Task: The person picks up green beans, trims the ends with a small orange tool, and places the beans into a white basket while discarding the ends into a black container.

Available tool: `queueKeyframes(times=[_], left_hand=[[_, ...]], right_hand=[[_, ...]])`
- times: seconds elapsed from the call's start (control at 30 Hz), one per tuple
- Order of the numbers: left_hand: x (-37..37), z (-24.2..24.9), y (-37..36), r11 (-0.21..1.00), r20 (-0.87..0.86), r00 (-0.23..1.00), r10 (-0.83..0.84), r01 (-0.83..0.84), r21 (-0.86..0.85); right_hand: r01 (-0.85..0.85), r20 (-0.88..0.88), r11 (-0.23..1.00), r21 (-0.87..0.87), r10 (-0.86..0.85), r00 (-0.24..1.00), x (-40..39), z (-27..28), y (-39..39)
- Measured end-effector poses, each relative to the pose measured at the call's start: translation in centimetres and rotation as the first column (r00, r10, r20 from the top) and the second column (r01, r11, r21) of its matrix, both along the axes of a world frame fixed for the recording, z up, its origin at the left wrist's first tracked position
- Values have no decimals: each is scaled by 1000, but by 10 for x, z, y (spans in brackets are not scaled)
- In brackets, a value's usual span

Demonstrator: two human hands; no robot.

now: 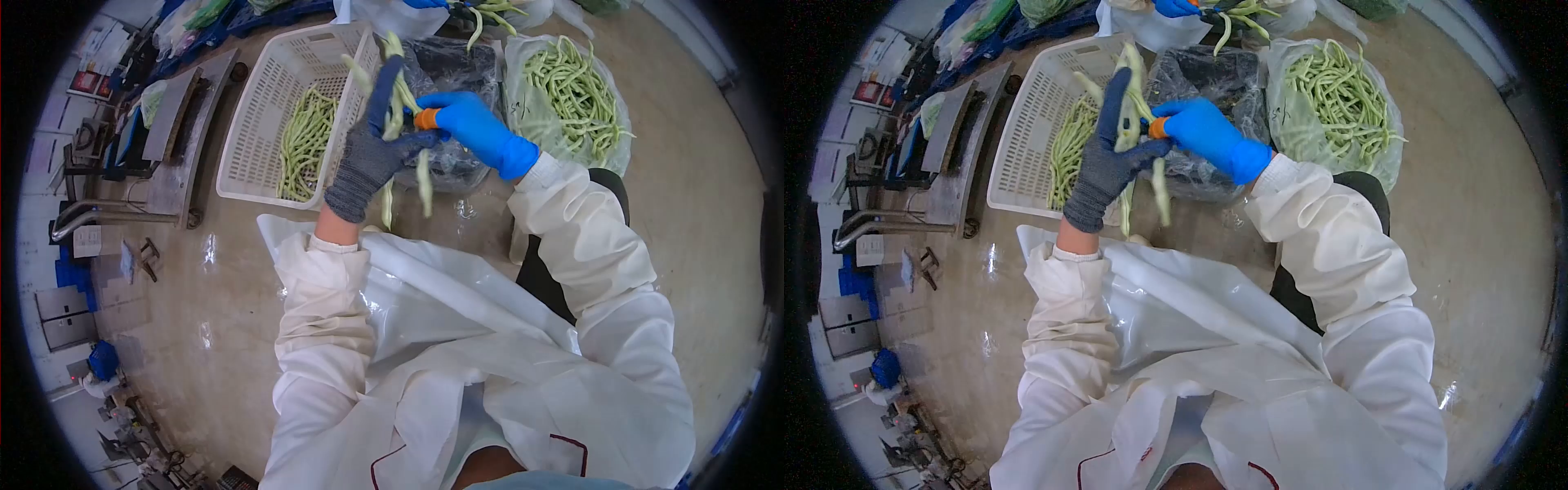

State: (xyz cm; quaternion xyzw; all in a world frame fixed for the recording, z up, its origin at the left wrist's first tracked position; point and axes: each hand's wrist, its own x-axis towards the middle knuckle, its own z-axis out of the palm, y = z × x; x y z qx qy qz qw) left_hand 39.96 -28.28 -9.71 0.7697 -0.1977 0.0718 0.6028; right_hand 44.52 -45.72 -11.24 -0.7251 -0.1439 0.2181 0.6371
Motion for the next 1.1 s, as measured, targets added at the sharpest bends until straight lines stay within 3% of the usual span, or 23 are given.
queueKeyframes(times=[0.03, 0.07, 0.17, 0.2, 0.23, 0.33, 0.43, 0.47, 0.53, 0.57, 0.67, 0.77, 0.9, 1.1], left_hand=[[2, -1, 2, 998, 24, 999, 30, -28, -54], [8, -4, 7, 956, 274, 934, 230, -270, 117], [4, 12, 24, 920, -271, 941, 202, -277, -277], [3, 17, 21, 920, -283, 920, 272, -335, -205], [3, 12, 21, 948, -342, 918, 202, -271, -168], [-2, -4, 16, 996, -537, 840, 76, -92, -3], [-6, -3, 12, 993, -591, 801, 93, -36, 108], [-2, -13, 16, 996, -587, 807, 66, -20, 84], [2, -22, 21, 985, -511, 848, 140, -69, 156], [4, -26, 24, 977, -469, 865, 179, -98, 191], [10, -42, 41, 733, -12, 898, 440, -351, 583], [10, -38, 51, 567, 117, 863, 491, -419, 709], [7, -33, 45, 451, 209, 791, 575, -519, 726], [4, -29, 38, 406, 253, 793, 554, -523, 749]], right_hand=[[20, -38, 999, 42, -19, 999, 3, 0, -4], [36, -66, 996, 87, -30, 997, 7, -5, -8], [47, -105, 979, 196, -26, 994, 15, -18, -15], [23, -86, 976, 218, -4, 996, 14, -15, -15], [-2, -66, 971, 238, 18, 998, 13, -13, -14], [-150, 362, 972, 184, 75, 929, 5, -2, -11], [-177, 104, 957, 228, 157, 982, 7, -7, -12], [-190, 168, 955, 229, 153, 974, 7, -9, -11], [-224, 296, 948, 225, 152, 943, 5, -7, -6], [-162, 264, 967, 198, 106, 959, 4, -5, -7], [-30, 147, 992, 126, 11, 989, 2, 2, -10], [-24, 51, 997, 78, 20, 998, 12, -1, -20], [23, 46, 1000, -12, -23, 999, 11, 4, -21], [136, 96, 990, -33, -133, 986, 8, 3, -18]])
